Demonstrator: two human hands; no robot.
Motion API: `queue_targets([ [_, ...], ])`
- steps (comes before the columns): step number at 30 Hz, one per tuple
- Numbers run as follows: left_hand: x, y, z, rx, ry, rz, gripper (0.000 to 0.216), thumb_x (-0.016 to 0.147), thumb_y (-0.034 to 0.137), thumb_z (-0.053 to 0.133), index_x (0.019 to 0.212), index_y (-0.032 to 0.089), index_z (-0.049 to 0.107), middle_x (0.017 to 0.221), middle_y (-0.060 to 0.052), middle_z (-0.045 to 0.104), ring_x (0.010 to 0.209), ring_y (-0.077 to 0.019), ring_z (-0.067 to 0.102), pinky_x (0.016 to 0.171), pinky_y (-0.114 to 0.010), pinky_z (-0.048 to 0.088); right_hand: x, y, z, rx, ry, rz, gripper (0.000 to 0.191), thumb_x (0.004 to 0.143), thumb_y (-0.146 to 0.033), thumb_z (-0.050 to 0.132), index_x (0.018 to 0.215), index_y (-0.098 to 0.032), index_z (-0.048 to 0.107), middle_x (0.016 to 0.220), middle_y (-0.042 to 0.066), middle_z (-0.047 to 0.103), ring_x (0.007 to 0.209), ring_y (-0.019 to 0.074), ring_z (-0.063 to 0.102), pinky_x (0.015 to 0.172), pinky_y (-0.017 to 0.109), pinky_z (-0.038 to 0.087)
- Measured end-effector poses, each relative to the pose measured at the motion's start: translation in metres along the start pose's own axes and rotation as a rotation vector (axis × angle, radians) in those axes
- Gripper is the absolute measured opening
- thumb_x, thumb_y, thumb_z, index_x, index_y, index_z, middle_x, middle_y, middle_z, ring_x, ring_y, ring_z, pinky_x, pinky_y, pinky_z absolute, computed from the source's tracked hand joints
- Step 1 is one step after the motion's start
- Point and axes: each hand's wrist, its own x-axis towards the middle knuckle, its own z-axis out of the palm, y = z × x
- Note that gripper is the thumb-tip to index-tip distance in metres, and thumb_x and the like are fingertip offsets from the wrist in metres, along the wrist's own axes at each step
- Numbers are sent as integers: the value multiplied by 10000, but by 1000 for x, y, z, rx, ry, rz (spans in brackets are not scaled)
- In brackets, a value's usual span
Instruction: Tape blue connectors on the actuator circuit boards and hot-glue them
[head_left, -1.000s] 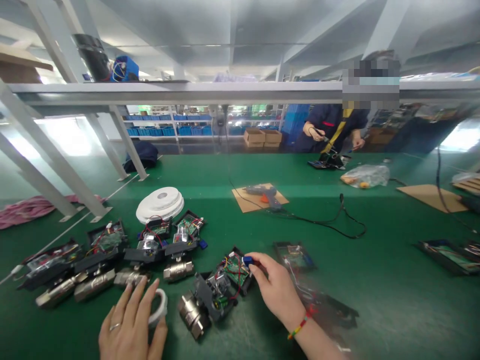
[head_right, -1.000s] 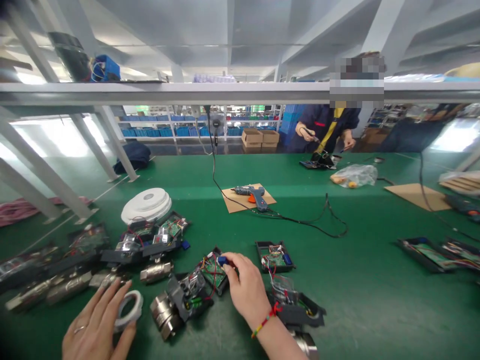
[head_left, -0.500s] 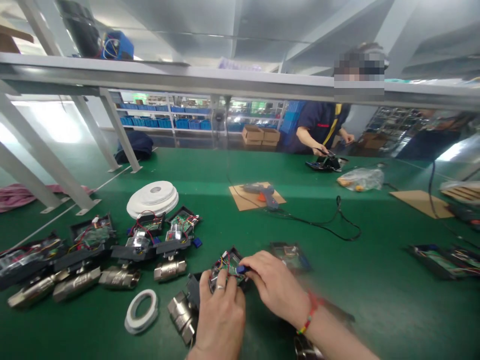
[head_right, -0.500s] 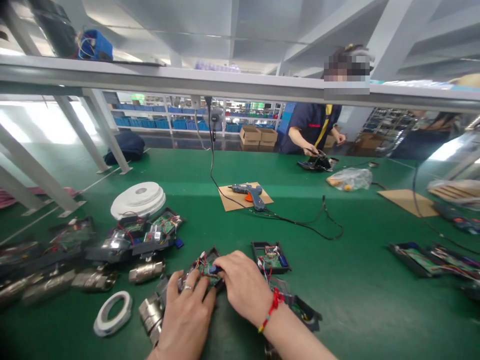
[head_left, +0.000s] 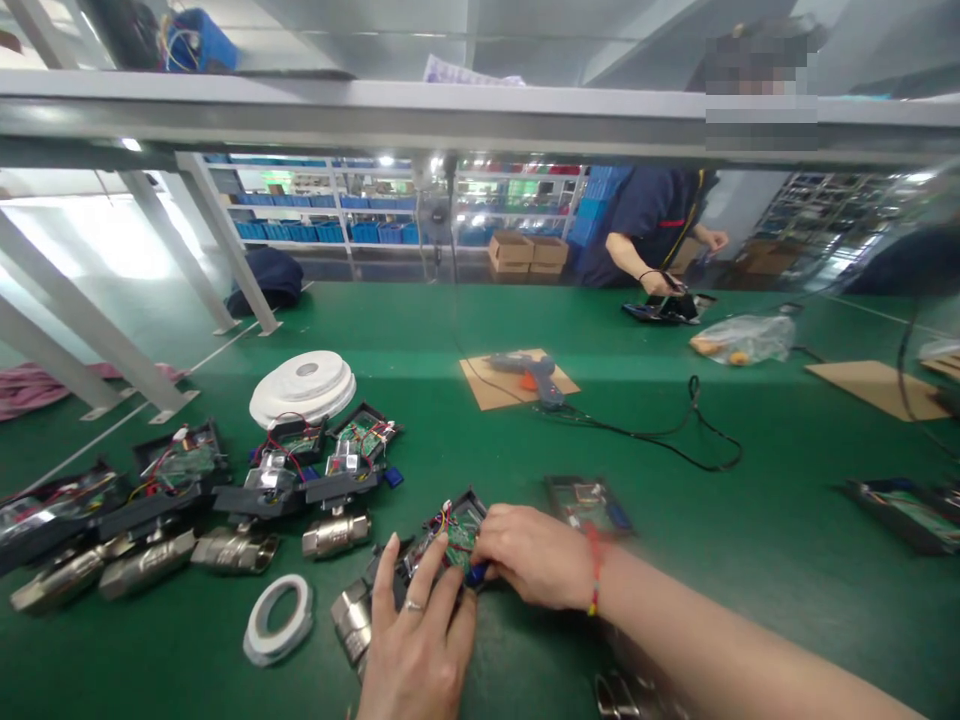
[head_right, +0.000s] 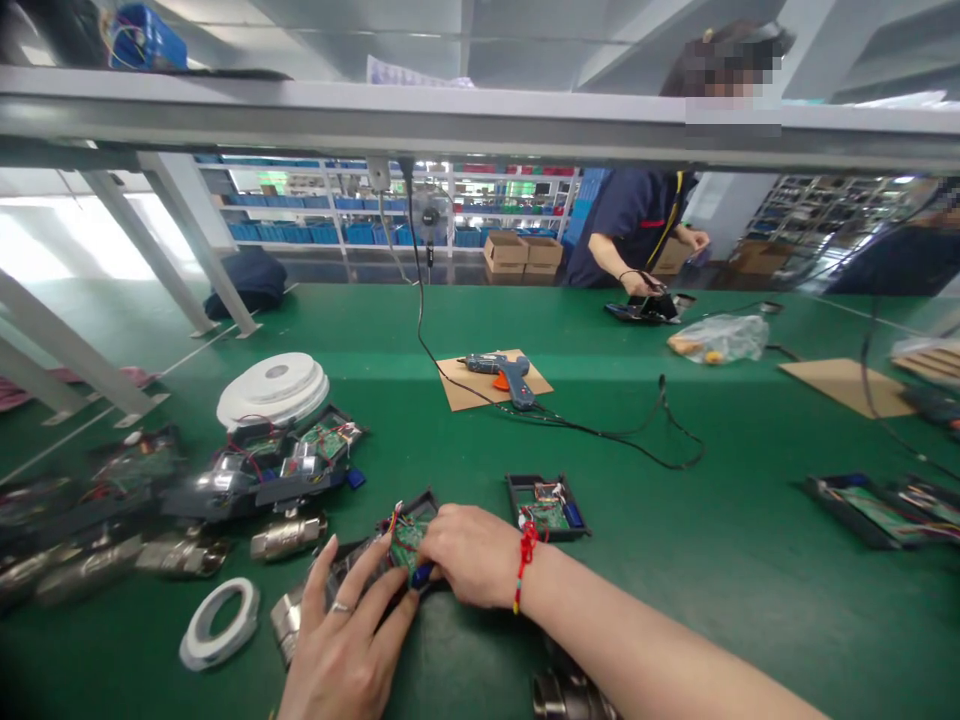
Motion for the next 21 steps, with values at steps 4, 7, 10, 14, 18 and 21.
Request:
queue_targets([
  [4, 1, -1, 1, 13, 13, 28, 368, 1005, 237, 369, 877, 215, 714, 995, -27, 724, 1276, -251, 513, 1238, -561, 108, 4, 6, 3, 0, -53, -54, 134, 860, -100, 663, 922, -149, 772, 867, 71, 771, 857, 204, 687, 778, 299, 463],
  [7, 2, -2, 1, 34, 9, 43, 366, 1005, 231, 375, 873, 202, 715, 987, -30, 719, 1273, -255, 509, 1236, -563, 105, 5, 9, 5, 16, -82, -102, 148, 899, -152, 630, 935, -163, 773, 862, 65, 767, 846, 192, 673, 767, 295, 454],
  [10, 4, -2, 0, 44, 16, 39, 352, 1003, 218, 390, 851, 197, 706, 973, -19, 720, 1266, -250, 510, 1237, -561, 109, 3, 9, 8, 21, -84, -126, 196, 937, -147, 565, 977, -153, 756, 876, 71, 756, 859, 188, 653, 782, 299, 447],
  [14, 5, -1, 1, 83, -1, 42, 330, 999, 230, 395, 899, 203, 708, 943, -10, 716, 1219, -247, 528, 1237, -570, 97, -2, 11, 15, 43, -20, -131, 229, 963, -172, 516, 974, -175, 745, 910, 68, 717, 897, 190, 606, 814, 302, 443],
  [18, 6, -2, 1, 138, -63, 61, 362, 1004, 256, 356, 922, 229, 708, 950, -6, 704, 1190, -259, 525, 1229, -616, 57, -5, 15, 18, 98, -2, -102, 221, 969, -228, 539, 1019, -200, 752, 930, 72, 687, 912, 194, 587, 808, 291, 449],
  [21, 8, -4, -2, 183, -182, 77, 312, 988, 282, 391, 937, 251, 697, 972, -6, 690, 1180, -265, 521, 1213, -665, 8, -5, 16, 16, 168, -8, -80, 207, 951, -206, 571, 1093, -172, 717, 941, 74, 696, 917, 193, 600, 820, 285, 457],
])
